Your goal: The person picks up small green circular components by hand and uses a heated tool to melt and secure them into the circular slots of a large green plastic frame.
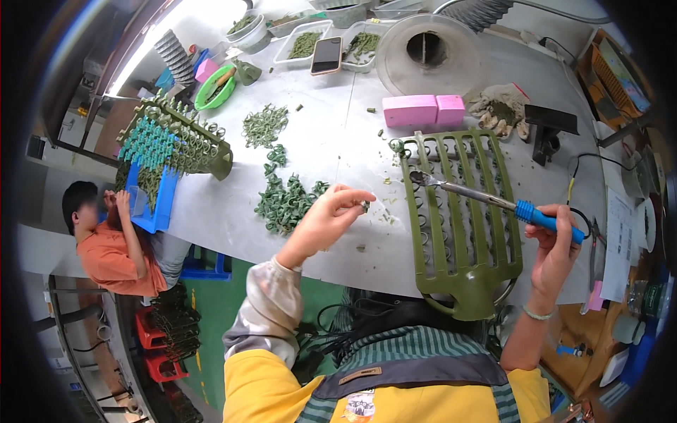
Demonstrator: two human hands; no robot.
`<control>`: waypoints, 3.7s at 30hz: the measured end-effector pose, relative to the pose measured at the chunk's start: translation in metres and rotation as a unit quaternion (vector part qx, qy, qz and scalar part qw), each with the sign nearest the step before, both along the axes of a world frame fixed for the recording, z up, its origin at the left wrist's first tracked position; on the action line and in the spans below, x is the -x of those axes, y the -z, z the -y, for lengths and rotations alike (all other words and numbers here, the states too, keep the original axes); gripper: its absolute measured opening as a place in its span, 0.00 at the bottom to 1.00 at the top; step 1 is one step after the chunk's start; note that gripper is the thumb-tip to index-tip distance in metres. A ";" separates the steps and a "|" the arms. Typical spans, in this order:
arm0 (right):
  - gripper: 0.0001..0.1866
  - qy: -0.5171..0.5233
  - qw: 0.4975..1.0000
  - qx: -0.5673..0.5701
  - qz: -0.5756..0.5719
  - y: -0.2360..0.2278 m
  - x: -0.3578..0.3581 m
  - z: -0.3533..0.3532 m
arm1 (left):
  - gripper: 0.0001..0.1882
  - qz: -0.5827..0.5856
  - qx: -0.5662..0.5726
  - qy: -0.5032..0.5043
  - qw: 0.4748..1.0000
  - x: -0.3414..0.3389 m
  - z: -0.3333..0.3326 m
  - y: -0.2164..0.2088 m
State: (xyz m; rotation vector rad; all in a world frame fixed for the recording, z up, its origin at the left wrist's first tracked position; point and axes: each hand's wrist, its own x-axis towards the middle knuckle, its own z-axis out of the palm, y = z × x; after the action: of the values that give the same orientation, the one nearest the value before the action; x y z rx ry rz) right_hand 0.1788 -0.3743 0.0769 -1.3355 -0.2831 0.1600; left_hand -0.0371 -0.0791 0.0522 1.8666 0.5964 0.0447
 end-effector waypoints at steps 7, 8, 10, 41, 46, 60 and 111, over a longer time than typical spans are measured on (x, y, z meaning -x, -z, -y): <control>0.16 -0.025 1.000 -0.016 0.001 0.001 0.002 -0.011 | 0.14 0.139 -0.060 0.007 0.988 -0.045 0.005 -0.006; 0.16 -0.021 1.000 -0.015 0.001 0.002 0.002 -0.013 | 0.14 0.144 -0.091 0.003 0.985 -0.052 0.006 -0.007; 0.16 -0.025 0.999 -0.019 -0.009 0.005 0.002 -0.016 | 0.14 0.149 -0.120 0.003 0.981 -0.064 0.003 -0.005; 0.17 -0.043 0.999 -0.012 -0.005 -0.009 0.005 -0.014 | 0.10 -0.039 -0.565 -0.122 0.815 0.029 -0.170 0.057; 0.16 -0.033 0.999 -0.010 0.000 -0.010 0.008 -0.010 | 0.15 0.045 -0.068 -0.201 0.976 0.032 -0.158 0.047; 0.16 -0.018 1.000 -0.014 0.006 -0.003 0.011 0.000 | 0.14 0.164 -0.083 0.007 0.983 -0.034 0.018 -0.005; 0.17 -0.045 0.998 -0.035 -0.017 0.013 0.013 0.014 | 0.17 0.210 -0.377 0.067 0.900 -0.044 0.042 0.007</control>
State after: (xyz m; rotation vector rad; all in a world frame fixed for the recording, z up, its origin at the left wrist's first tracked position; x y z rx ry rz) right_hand 0.1660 -0.3887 0.0641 -1.2505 -0.3182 0.2469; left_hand 0.0069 -0.1214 0.0453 2.5341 0.1363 0.6528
